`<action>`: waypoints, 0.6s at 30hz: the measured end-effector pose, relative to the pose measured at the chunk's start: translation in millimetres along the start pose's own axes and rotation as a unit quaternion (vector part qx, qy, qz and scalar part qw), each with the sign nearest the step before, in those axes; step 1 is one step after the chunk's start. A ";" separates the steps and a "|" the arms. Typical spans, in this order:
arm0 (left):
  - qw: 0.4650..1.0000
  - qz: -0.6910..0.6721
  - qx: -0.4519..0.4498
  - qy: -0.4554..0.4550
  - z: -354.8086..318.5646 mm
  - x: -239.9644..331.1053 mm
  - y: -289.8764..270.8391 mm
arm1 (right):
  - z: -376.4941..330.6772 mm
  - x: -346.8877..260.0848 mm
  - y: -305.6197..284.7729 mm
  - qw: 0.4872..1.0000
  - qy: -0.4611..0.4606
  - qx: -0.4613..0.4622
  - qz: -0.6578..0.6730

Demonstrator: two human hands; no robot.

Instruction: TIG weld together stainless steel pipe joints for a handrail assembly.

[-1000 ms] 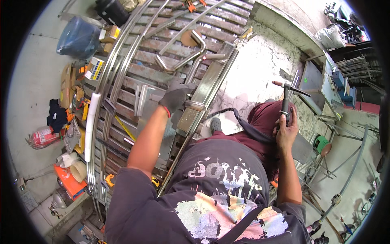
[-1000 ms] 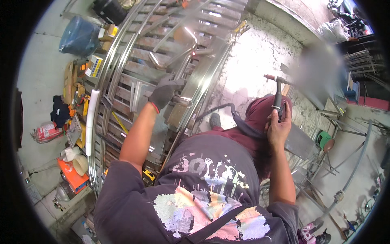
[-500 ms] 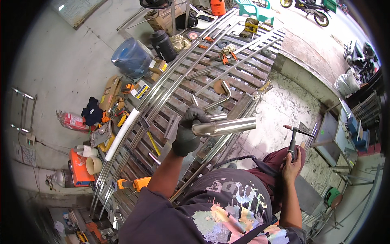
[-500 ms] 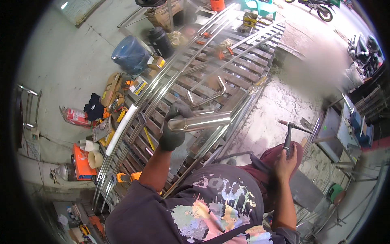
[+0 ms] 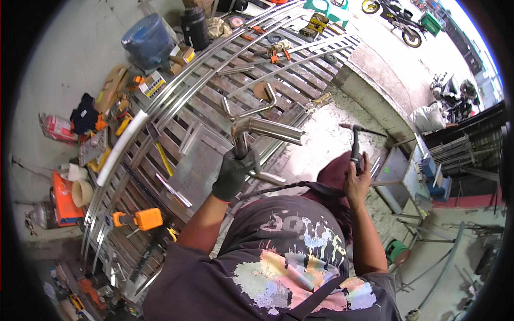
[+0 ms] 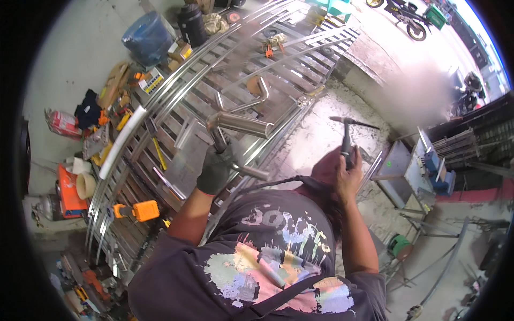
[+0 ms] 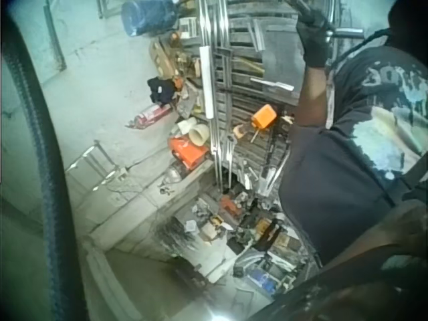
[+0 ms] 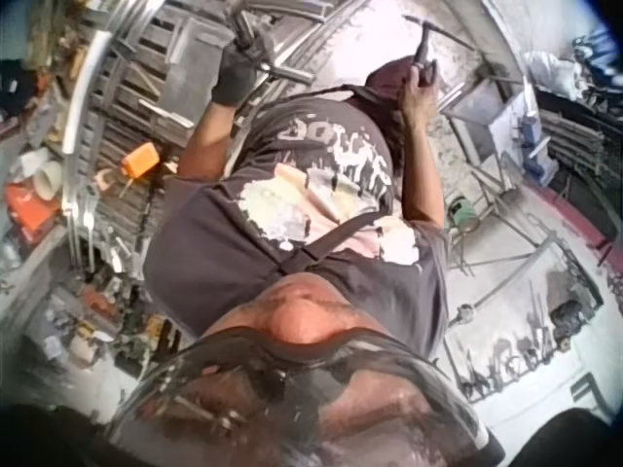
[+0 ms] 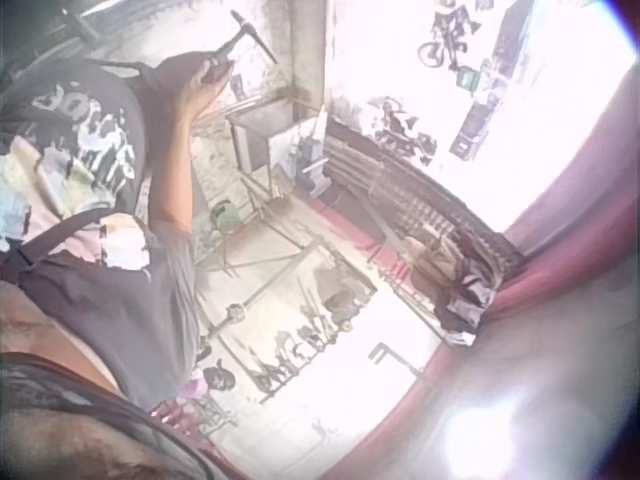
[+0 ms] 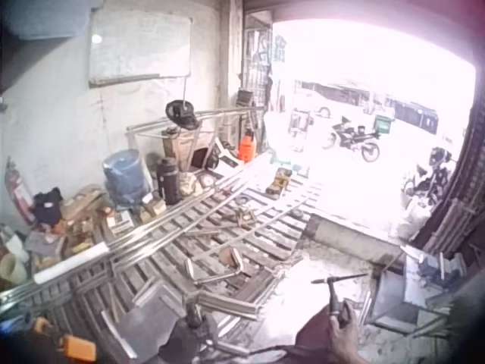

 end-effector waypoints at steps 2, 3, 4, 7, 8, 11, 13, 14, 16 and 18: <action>1.000 -0.016 -0.006 -0.005 -3.1 13.3 11.1 | 11.8 -23.7 17.5 0.993 -0.053 -0.066 0.086; 0.999 0.002 0.018 -0.041 -7.5 14.7 10.1 | 15.5 -46.0 30.9 0.991 -0.080 -0.092 0.062; 0.996 0.020 0.042 -0.077 -11.7 12.7 6.8 | 18.8 -65.8 42.3 0.986 -0.094 -0.112 0.077; 0.994 0.045 0.086 -0.060 -25.0 -5.5 -10.7 | 30.2 -122.3 72.9 0.977 -0.150 -0.148 0.040; 0.989 0.071 0.118 -0.046 -31.6 -9.7 -18.8 | 30.9 -142.0 86.1 0.971 -0.148 -0.184 0.031; 0.970 0.027 0.214 -0.111 -48.5 -37.2 -30.7 | 45.6 -181.5 110.0 0.952 -0.162 -0.257 -0.028; 0.954 0.114 0.252 -0.116 -56.0 -50.1 -32.1 | 59.6 -198.3 122.2 0.935 -0.155 -0.291 -0.132; 0.948 0.110 0.274 -0.115 -60.1 -57.6 -27.7 | 65.8 -205.3 127.8 0.927 -0.174 -0.309 -0.124; 0.938 0.023 0.341 -0.061 -65.4 -69.4 -15.6 | 86.8 -212.5 142.5 0.896 -0.207 -0.337 -0.202; 0.923 0.033 0.380 -0.052 -66.8 -77.1 -3.6 | 110.8 -211.3 161.2 0.859 -0.234 -0.384 -0.242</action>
Point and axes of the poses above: each hand's wrist, its own z-axis towards the middle knuckle, its own y-axis out of the palm, x = y × z, the point moved 9 cm from there along z, towards the middle knuckle, and after that the axes turned 9 degrees about y, right-handed, at the moved point
